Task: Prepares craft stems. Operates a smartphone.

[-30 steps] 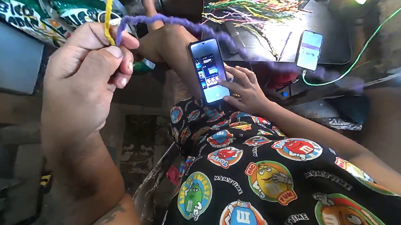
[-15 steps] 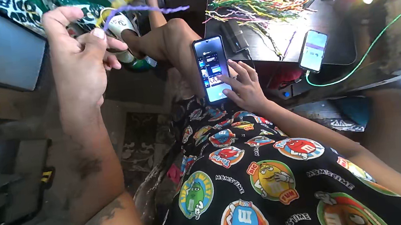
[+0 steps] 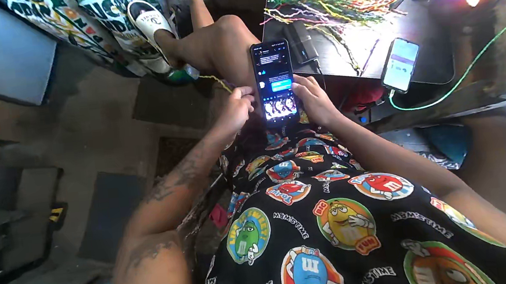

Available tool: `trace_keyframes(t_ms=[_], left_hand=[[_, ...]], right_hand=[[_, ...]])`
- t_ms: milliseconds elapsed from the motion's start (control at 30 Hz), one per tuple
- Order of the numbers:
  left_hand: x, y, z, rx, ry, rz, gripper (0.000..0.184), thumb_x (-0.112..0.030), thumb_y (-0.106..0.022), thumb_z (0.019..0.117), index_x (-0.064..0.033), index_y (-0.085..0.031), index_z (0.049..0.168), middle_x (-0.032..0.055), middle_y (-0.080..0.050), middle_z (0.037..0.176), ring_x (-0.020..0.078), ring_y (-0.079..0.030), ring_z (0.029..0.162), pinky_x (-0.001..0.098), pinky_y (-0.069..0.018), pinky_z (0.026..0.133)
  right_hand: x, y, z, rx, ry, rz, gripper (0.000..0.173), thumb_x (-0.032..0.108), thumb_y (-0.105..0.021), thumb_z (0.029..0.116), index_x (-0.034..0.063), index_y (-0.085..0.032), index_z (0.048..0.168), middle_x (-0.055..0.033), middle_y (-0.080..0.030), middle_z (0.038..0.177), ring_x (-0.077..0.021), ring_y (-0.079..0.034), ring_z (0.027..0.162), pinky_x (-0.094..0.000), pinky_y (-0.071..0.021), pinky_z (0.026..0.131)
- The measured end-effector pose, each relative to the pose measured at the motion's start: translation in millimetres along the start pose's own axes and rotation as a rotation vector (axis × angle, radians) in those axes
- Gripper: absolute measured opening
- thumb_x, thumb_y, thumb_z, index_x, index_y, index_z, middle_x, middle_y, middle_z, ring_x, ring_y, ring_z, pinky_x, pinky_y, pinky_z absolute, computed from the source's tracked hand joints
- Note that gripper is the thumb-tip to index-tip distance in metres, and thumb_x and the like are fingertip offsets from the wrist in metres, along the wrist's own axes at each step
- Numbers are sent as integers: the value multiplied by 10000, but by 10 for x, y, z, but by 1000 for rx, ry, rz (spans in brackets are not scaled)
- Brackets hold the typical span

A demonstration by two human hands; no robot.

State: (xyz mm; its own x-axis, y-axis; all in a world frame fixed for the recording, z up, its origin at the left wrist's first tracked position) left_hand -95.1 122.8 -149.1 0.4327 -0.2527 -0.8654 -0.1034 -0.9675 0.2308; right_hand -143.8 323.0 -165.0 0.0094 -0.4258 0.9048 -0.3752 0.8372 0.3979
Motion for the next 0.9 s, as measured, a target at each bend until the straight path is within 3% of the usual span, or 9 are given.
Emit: trace_keyframes(t_ms=[133,267,333,433,500,600,700,833,900], left_hand=[[-43,-65,-85,107,53,-59,453,-105,-391,1062,-45,-386,1511,108,-569,1162,110,-509,825,266,-438,704],[7,-221,-114,230,-14,-158,361,-5,-452,982,-39,-482,1339,-7,-515,867,21,-457,640,162,-383,543],[-32,-289,-166,306,-62,-235,355,20,-460,953,-57,-475,1299,-21,-530,885,5,-454,632,151,-380,540],[-226,-294,-308,382,-107,-413,503,11,-452,915,-104,-428,1405,-21,-595,964,13,-519,671,162,-445,575],[-395,-279,-453,424,-109,-539,456,4,-412,911,-145,-451,1340,-33,-638,967,19,-592,706,170,-508,616],[-474,-262,-549,424,-115,-629,445,4,-404,889,-143,-456,1306,-9,-643,979,45,-626,744,201,-541,651],[-540,-207,-590,414,-199,-663,509,40,-462,862,-99,-417,1349,51,-651,1092,117,-682,922,297,-592,812],[-757,-112,-715,564,-472,-669,727,36,-502,820,-96,-274,1497,34,-588,1264,109,-647,1074,303,-565,919],[-871,-66,-824,601,-561,-645,766,43,-521,810,-88,-232,1507,29,-564,1309,115,-629,1128,314,-553,955]], right_hand=[[83,-14,-38,102,-89,133,503,376,-308,1112,158,-369,1562,-127,-604,1360,-170,-650,1100,-372,-546,900],[115,-67,-117,185,-11,174,568,338,-340,1101,178,-201,1628,-108,-490,1514,-134,-583,1275,-363,-501,1058],[147,-22,-182,232,-13,271,606,350,-322,1091,195,-127,1644,-80,-449,1551,-129,-558,1304,-354,-489,1078],[335,95,-333,302,-79,598,531,362,-255,1092,244,-255,1610,-56,-619,1370,-166,-645,1181,-387,-563,980],[466,149,-444,413,-102,748,492,417,-204,1095,284,-328,1552,-52,-661,1279,-194,-691,1091,-398,-623,826],[565,136,-566,536,-81,946,501,406,-262,1069,396,-196,1566,-108,-615,1334,-338,-713,1065,-525,-632,581],[667,83,-670,584,-1,1081,636,307,-349,1023,479,-114,1589,-126,-573,1376,-351,-698,1066,-526,-622,585],[927,148,-736,579,147,1140,579,274,-423,999,404,-265,1541,-108,-632,1299,-304,-730,1000,-465,-630,550],[1073,186,-759,614,266,1105,646,274,-452,1002,426,-192,1574,-91,-609,1336,-281,-725,1014,-426,-640,580]])
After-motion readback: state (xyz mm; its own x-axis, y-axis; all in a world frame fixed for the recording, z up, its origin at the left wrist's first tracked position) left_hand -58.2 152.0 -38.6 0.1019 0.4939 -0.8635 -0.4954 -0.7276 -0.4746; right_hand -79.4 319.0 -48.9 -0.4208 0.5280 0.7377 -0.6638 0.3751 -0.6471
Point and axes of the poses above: each hand's wrist, its own z-axis towards the middle knuckle, its own y-axis out of the back of the hand, x = y × z, the point moved 5 cm from there along z, towards the middle knuckle
